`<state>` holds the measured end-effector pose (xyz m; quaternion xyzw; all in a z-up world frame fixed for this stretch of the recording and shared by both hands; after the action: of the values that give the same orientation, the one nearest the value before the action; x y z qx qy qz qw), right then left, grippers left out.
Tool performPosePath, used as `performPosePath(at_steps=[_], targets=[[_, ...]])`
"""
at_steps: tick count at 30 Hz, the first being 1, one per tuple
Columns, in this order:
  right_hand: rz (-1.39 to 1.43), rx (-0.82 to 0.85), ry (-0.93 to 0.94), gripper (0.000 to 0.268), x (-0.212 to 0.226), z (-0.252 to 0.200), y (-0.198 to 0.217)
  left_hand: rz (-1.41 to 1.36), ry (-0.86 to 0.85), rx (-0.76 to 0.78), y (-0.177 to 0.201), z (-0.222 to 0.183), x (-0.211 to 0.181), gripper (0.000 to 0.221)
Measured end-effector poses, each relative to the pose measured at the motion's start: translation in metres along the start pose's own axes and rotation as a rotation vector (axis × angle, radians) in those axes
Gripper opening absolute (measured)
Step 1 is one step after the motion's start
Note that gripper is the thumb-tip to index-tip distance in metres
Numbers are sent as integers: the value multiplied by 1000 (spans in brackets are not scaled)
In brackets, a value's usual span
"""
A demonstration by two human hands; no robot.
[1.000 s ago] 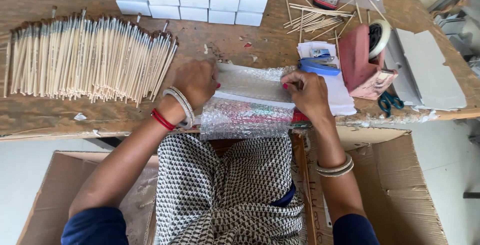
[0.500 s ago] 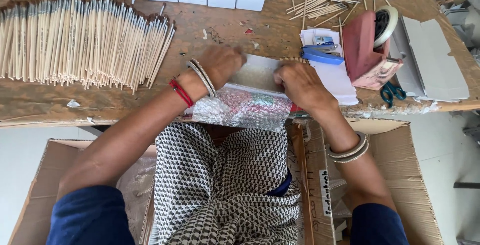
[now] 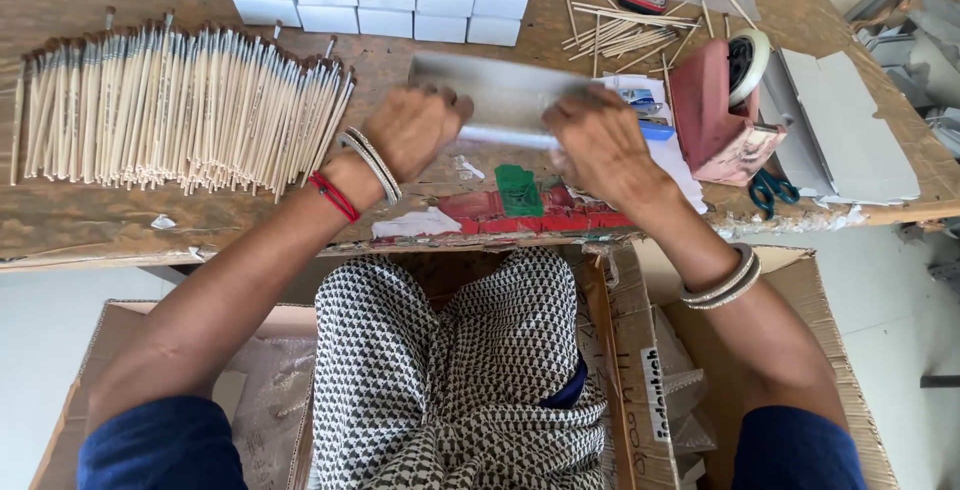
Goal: The person organizes wooden paintbrushes into bundles, places them into cardboard boxes, and uses a dispenser to apply tape to seal the packages.
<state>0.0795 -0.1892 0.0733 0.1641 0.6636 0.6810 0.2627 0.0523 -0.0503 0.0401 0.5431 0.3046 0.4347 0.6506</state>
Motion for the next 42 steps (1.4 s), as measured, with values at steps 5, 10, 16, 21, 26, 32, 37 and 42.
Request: performPosePath(at_steps=[5, 10, 16, 21, 26, 32, 37, 42], targets=[[-135, -297, 28, 27, 13, 10, 17, 437, 119, -223, 33, -34, -7, 23], [26, 76, 98, 74, 26, 6, -46, 118, 223, 88, -9, -62, -7, 29], [872, -456, 209, 36, 55, -103, 36, -169, 135, -468, 105, -95, -52, 46], [1785, -166, 663, 15, 113, -189, 72, -692, 34, -581, 85, -113, -77, 26], [1919, 112, 897, 35, 128, -244, 30, -920, 159, -545, 5, -108, -66, 21], [1011, -576, 160, 12, -10, -145, 92, -1336, 513, -509, -24, -110, -37, 15], [561, -196, -583, 5, -162, -85, -42, -1353, 557, -513, -24, -110, -33, 14], [429, -136, -481, 10, -187, -78, -81, -1201, 544, -502, -15, -97, -51, 16]])
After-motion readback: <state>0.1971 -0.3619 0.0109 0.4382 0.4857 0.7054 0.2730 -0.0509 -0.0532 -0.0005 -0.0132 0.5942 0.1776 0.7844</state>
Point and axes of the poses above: each hand's wrist, its own z-axis towards the middle knuckle, its own y-axis out of the back of the hand, x = y × z, the point moved 10 cm from there along z, towards the middle knuckle
